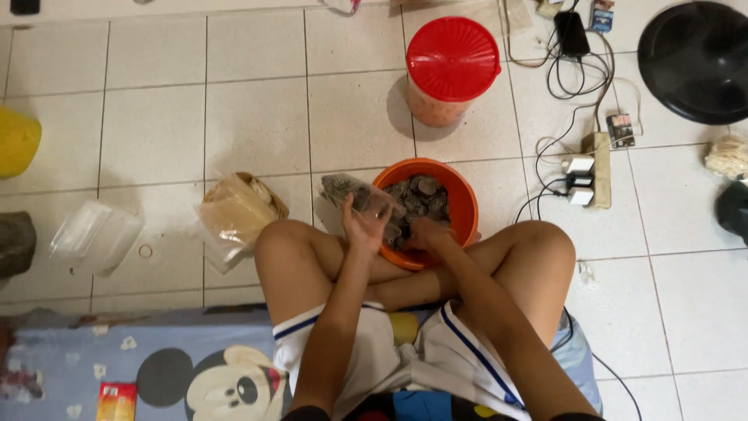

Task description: The person is manually packing small round snacks from a large orange bucket into individual small plastic bags while sitting on the floor.

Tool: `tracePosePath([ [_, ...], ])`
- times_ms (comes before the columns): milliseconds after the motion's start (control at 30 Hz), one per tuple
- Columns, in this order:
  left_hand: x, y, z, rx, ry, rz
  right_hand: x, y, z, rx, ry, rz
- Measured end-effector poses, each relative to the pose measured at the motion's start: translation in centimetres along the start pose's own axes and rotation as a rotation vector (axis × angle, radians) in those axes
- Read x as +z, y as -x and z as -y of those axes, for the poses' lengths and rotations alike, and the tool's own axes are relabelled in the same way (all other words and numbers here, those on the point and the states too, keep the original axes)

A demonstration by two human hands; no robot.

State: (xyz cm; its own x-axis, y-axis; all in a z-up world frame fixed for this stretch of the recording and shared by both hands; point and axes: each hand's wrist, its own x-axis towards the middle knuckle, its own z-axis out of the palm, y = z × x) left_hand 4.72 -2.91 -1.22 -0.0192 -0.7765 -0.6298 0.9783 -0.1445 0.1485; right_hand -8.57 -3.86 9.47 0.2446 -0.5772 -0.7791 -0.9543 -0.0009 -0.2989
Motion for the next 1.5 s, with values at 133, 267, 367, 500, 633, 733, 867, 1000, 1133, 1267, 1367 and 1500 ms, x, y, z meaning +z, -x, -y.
tracePosePath([
  [133,0.3,0.6,-0.4,0.041,0.070,0.013,6.9,-10.2,-4.9,-0.105,0.098,-0.080],
  [267,-0.4,1.4,-0.5,0.039,0.066,0.035,11.7,-16.3,-8.5,-0.136,0.373,-0.144],
  [367,-0.6,2.3,-0.5,0.059,0.068,0.046,11.0,-14.0,-7.9,-0.117,0.431,-0.186],
  [500,-1.0,2.6,-1.2,0.041,0.065,0.071,6.4,-5.3,-5.2,-0.061,0.103,-0.248],
  [633,-0.9,2.9,-1.6,0.057,0.017,0.043,5.4,-4.6,-5.7,0.073,-0.209,-0.472],
  [733,-1.2,2.9,-1.5,0.097,0.004,0.055,6.0,-6.6,-7.4,0.246,-0.245,-0.578],
  [867,-1.6,2.7,-1.4,0.077,0.013,0.056,9.1,-10.5,-8.7,0.181,-0.033,-0.405],
  [1000,-1.0,3.0,-1.2,0.086,-0.002,0.051,10.3,-12.1,-7.6,-0.007,0.281,-0.204],
  [1133,-1.3,3.3,-0.9,0.075,-0.027,0.032,10.8,-12.4,-6.9,-0.123,0.389,-0.104],
  [1267,-1.7,3.2,-0.6,0.043,-0.021,0.028,10.6,-12.7,-6.9,-0.179,0.290,-0.151],
  [1367,-0.8,3.7,-1.4,0.016,-0.011,0.034,12.2,-16.4,-8.5,-0.161,0.331,-0.132],
  [1500,-0.8,2.0,-1.3,0.034,0.032,0.034,8.3,-10.8,-5.9,-0.119,0.336,-0.080],
])
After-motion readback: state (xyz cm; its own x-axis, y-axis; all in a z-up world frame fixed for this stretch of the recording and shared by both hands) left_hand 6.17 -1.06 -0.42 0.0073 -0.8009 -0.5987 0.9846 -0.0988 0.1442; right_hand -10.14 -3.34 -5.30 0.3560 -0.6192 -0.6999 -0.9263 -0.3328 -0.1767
